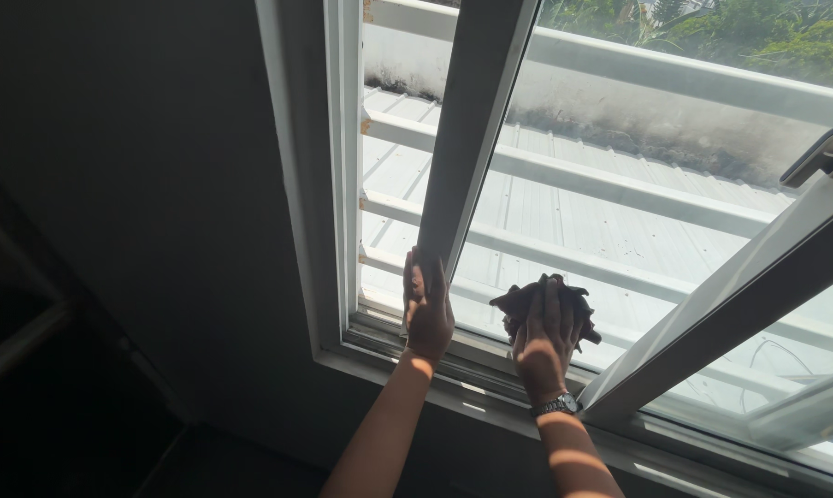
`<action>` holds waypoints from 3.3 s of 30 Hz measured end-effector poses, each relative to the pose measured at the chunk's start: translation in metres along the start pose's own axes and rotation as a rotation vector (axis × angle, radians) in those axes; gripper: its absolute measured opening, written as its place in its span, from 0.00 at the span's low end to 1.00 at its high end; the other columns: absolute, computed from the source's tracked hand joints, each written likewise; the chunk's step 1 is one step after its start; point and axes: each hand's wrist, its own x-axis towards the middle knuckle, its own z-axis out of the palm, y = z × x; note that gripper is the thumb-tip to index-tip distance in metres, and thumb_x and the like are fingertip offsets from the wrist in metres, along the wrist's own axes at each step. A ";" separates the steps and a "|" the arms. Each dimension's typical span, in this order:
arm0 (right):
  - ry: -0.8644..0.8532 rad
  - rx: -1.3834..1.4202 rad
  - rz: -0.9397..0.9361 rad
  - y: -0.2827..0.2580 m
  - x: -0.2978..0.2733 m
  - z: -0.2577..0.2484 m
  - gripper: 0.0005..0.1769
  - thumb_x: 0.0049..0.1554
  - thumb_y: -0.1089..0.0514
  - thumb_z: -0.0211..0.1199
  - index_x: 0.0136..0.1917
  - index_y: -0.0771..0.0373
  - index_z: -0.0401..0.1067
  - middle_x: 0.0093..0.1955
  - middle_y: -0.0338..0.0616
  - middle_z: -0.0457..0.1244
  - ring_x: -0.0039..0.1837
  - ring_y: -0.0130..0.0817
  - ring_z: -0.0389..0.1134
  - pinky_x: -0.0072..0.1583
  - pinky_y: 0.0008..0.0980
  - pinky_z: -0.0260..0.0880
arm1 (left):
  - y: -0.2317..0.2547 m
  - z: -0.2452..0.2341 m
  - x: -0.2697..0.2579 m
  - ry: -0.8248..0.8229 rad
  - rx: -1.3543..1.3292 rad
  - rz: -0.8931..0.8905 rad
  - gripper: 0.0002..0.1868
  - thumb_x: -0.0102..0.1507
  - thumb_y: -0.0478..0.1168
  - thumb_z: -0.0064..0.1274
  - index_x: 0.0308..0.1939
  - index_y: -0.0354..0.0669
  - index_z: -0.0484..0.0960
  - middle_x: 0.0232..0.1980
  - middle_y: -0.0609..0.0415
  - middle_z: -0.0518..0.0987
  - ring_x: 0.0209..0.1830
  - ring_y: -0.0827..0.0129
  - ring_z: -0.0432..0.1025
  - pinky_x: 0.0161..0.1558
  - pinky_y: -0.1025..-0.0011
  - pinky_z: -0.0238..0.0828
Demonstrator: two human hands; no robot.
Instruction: The person wipes the interior surface of a skylight window using a dark cloth. They systematically clean the glass panes and the metal frame, moving from the center to the edges.
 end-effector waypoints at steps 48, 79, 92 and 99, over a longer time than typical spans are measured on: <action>0.139 0.127 0.125 -0.038 0.095 -0.011 0.33 0.52 0.66 0.56 0.72 0.72 0.63 0.81 0.67 0.48 0.83 0.65 0.44 0.79 0.60 0.43 | -0.033 -0.004 0.016 -0.085 -0.127 0.137 0.38 0.64 0.31 0.44 0.78 0.30 0.51 0.76 0.16 0.51 0.82 0.36 0.43 0.75 0.41 0.44; 0.279 0.254 0.159 -0.009 0.158 -0.049 0.20 0.64 0.55 0.63 0.68 0.55 0.66 0.72 0.55 0.63 0.78 0.50 0.62 0.78 0.50 0.63 | -0.018 -0.011 0.102 -0.011 -0.044 0.398 0.27 0.68 0.36 0.47 0.71 0.35 0.71 0.75 0.44 0.69 0.77 0.54 0.63 0.79 0.52 0.41; 0.290 0.271 0.288 -0.004 0.205 -0.086 0.22 0.68 0.53 0.57 0.71 0.62 0.59 0.75 0.60 0.59 0.74 0.53 0.63 0.77 0.51 0.59 | -0.024 -0.005 0.101 -0.065 0.064 0.430 0.27 0.69 0.36 0.40 0.74 0.36 0.68 0.78 0.45 0.66 0.81 0.56 0.56 0.81 0.52 0.32; 0.364 0.017 -0.054 0.002 0.209 -0.074 0.21 0.67 0.62 0.58 0.72 0.64 0.61 0.82 0.65 0.51 0.84 0.61 0.51 0.82 0.56 0.49 | -0.024 0.000 0.099 -0.084 0.057 0.406 0.27 0.69 0.36 0.40 0.74 0.36 0.68 0.78 0.45 0.65 0.81 0.57 0.55 0.81 0.53 0.32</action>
